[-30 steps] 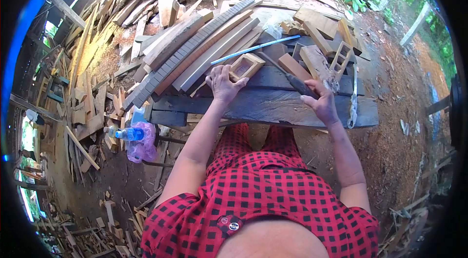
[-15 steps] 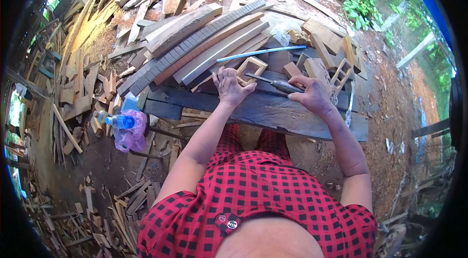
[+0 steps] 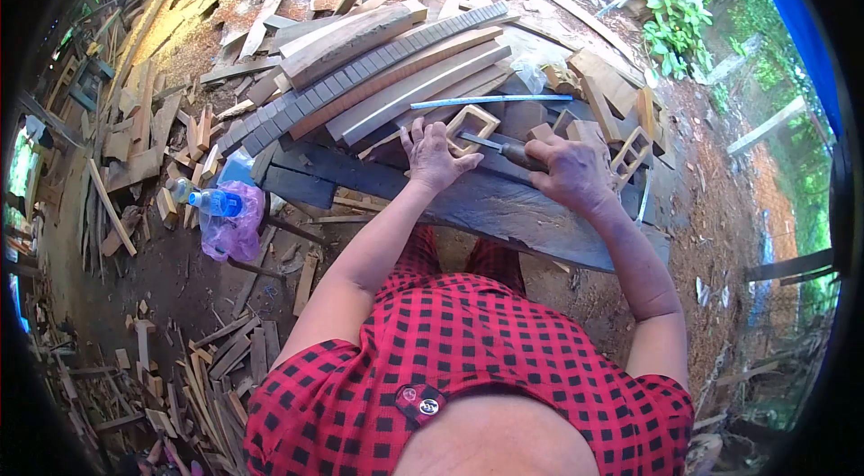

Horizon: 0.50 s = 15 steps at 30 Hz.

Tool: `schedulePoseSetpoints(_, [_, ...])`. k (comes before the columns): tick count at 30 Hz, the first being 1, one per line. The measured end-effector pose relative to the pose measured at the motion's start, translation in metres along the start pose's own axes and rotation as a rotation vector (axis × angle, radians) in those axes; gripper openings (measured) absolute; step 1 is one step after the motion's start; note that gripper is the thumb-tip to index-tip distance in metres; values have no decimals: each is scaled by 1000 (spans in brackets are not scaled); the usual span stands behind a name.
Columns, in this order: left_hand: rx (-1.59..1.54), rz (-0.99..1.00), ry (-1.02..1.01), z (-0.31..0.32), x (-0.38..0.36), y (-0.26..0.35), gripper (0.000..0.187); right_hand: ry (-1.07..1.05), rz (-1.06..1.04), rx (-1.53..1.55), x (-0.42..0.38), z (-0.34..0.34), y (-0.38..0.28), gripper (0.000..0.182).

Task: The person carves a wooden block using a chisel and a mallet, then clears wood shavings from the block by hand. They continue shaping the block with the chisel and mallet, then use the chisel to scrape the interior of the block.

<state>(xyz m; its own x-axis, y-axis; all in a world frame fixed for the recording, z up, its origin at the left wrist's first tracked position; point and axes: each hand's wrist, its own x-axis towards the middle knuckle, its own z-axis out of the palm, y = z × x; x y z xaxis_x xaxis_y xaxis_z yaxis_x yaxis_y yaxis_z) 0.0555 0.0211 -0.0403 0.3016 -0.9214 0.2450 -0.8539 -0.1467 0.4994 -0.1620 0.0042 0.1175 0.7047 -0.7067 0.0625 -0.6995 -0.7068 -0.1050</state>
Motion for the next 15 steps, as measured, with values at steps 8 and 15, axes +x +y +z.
schedulePoseSetpoints(8, [71,90,-117,-19,10,20,104,1,30,129,1,5,10,22])
schedulePoseSetpoints(15, [38,31,-203,-16,22,43,115,-64,70,90,5,-3,9,38])
